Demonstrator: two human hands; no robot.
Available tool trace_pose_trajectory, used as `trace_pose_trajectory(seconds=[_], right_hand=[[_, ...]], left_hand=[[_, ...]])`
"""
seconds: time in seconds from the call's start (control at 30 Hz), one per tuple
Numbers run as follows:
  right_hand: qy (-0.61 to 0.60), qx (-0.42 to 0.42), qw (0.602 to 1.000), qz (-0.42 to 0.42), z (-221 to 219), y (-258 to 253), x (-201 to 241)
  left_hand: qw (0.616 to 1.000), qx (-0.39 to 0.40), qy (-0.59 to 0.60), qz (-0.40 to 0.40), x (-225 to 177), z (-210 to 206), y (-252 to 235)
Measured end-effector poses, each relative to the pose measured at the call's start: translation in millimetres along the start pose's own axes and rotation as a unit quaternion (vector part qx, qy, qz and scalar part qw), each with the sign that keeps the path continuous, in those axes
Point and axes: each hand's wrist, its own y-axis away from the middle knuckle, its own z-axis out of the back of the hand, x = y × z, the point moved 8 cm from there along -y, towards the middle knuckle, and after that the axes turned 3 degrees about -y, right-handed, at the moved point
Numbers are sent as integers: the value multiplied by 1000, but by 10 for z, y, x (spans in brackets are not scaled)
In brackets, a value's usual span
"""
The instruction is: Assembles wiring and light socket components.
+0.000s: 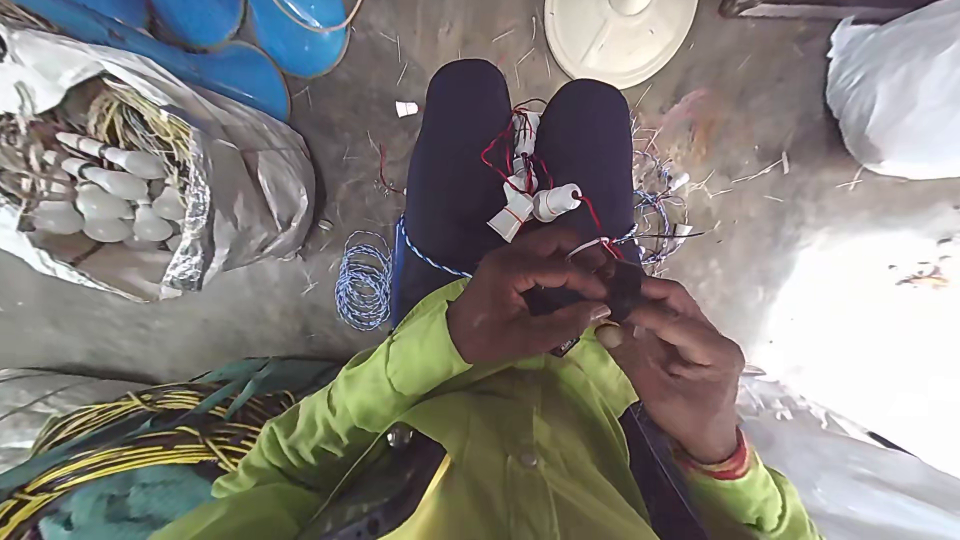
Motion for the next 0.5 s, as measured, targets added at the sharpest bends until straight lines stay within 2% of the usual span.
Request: trace_pose_trajectory(seconds=[0.17, 0.3, 0.4, 0.5], right_hand=[[-21, -9, 1000, -18, 16, -3, -10], [-5, -67, 997, 33, 159, -53, 38], [105, -10, 993, 59, 159, -88, 121], [143, 74, 986, 49, 66, -91, 122]], left_hand=[[1000, -5, -12, -5, -21, -20, 7], [999, 11, -50, -9, -55, -50, 3], [995, 41, -94, -12, -86, -84, -2], [995, 50, -81, -6, -85, -90, -6]])
